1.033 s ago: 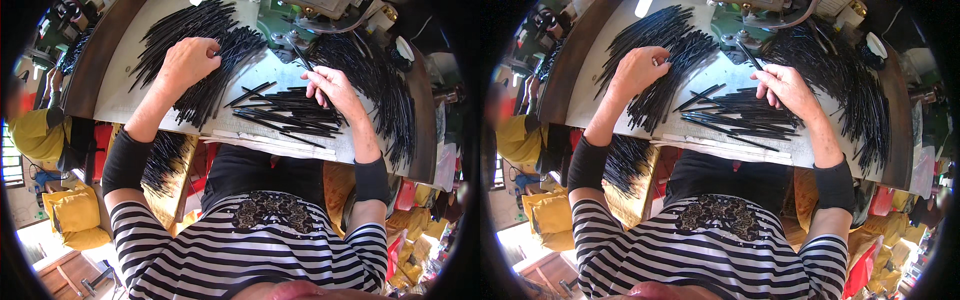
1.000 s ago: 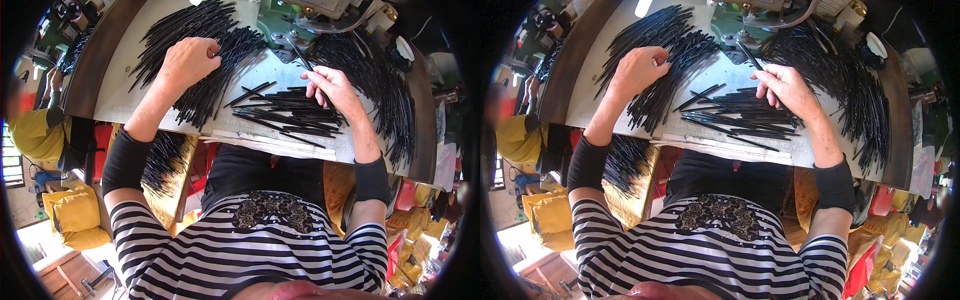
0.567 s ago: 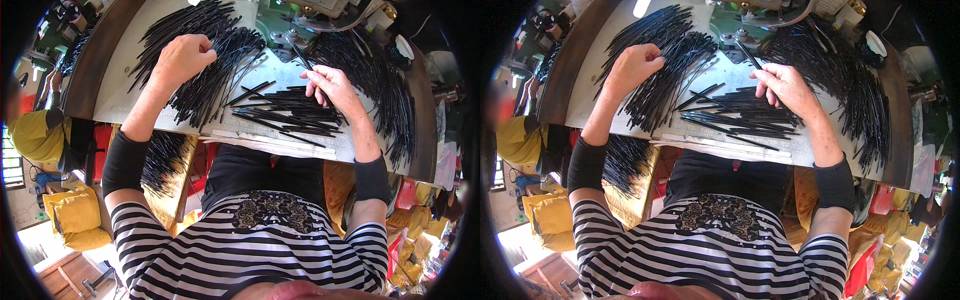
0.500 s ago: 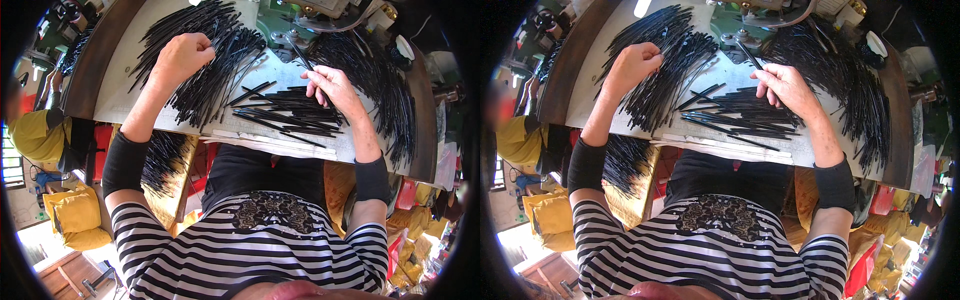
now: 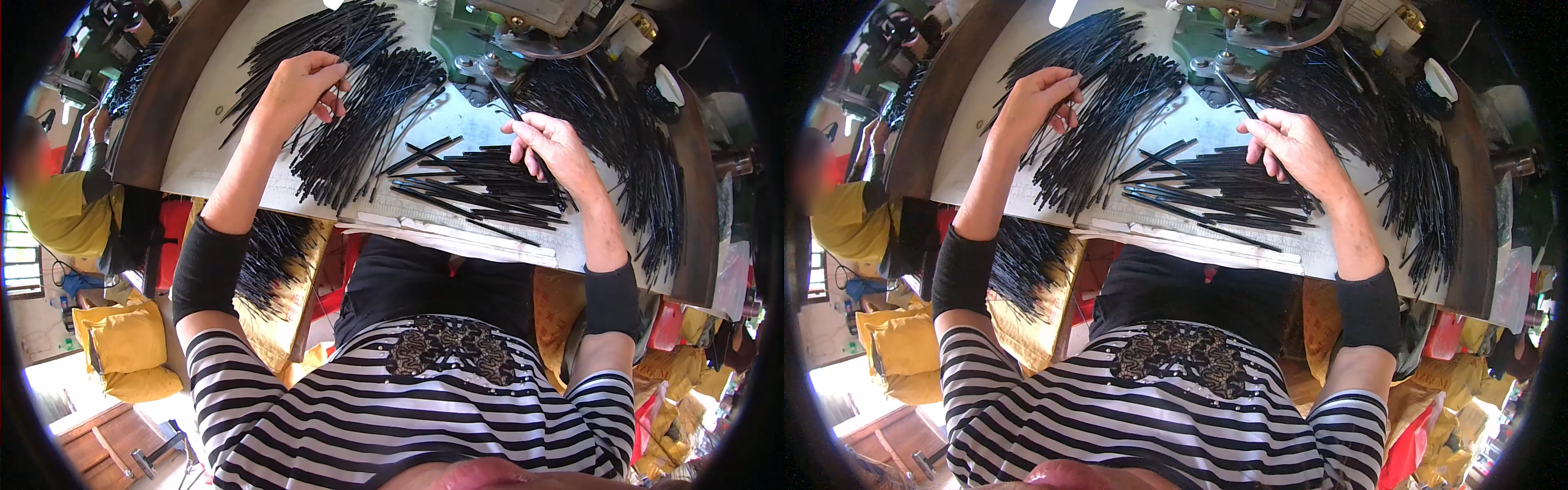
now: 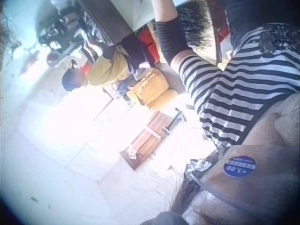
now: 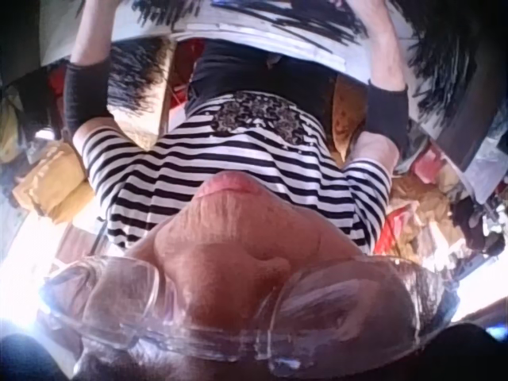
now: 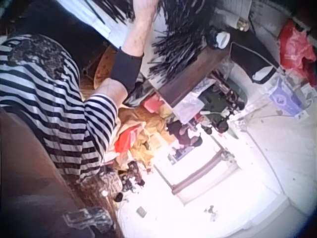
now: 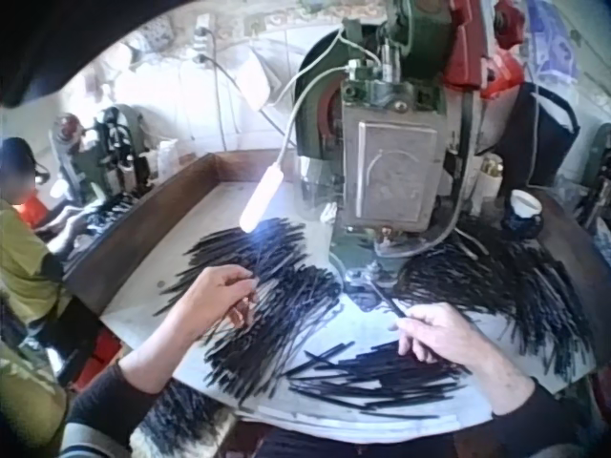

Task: Assembling small metal or plastic components onto long black strips using a manual press machine.

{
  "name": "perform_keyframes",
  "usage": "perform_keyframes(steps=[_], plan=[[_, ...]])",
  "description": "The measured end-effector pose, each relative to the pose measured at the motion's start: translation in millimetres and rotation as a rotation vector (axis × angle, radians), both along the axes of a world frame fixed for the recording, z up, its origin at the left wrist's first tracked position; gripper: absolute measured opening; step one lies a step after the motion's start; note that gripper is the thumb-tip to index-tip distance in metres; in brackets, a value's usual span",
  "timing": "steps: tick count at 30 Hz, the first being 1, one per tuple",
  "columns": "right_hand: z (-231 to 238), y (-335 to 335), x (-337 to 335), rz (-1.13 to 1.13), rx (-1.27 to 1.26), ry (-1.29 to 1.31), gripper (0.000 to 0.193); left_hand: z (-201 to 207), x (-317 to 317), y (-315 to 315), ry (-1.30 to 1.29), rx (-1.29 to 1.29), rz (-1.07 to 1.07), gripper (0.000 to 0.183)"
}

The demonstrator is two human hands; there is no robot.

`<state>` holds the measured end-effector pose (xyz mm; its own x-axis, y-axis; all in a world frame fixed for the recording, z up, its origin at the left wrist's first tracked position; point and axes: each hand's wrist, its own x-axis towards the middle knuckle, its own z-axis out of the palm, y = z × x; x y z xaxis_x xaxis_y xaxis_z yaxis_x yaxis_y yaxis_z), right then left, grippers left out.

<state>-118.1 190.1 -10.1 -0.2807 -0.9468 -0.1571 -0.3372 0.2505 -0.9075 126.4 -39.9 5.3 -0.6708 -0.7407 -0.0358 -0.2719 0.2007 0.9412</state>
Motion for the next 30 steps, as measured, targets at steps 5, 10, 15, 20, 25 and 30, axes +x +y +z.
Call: perform_keyframes(steps=[5,10,15,20,25,30], plan=[[1.9,0.3,1.6,0.006,-0.007,-0.016,0.029,-3.5,2.5,-8.8,0.019,-0.021,-0.006,0.026],[1.3,0.4,1.8,0.003,-0.009,-0.017,0.029,-12.3,3.3,-11.9,-0.161,-0.309,0.097,0.026],[0.3,-0.5,0.6,0.013,-0.015,-0.013,0.029,-18.6,7.3,-3.6,-0.378,-0.728,0.049,0.029],[0.0,0.5,-0.1,0.003,-0.011,0.002,0.029,-19.7,-0.1,4.7,-0.382,-0.823,-0.03,0.027],[0.2,0.1,0.2,-0.006,0.008,0.005,0.029,-14.4,0.0,6.1,-0.409,-0.849,-0.01,0.029],[0.3,-0.3,-0.1,0.011,0.001,0.016,0.029,-12.1,2.0,10.6,-0.42,-0.808,-0.05,0.033]])
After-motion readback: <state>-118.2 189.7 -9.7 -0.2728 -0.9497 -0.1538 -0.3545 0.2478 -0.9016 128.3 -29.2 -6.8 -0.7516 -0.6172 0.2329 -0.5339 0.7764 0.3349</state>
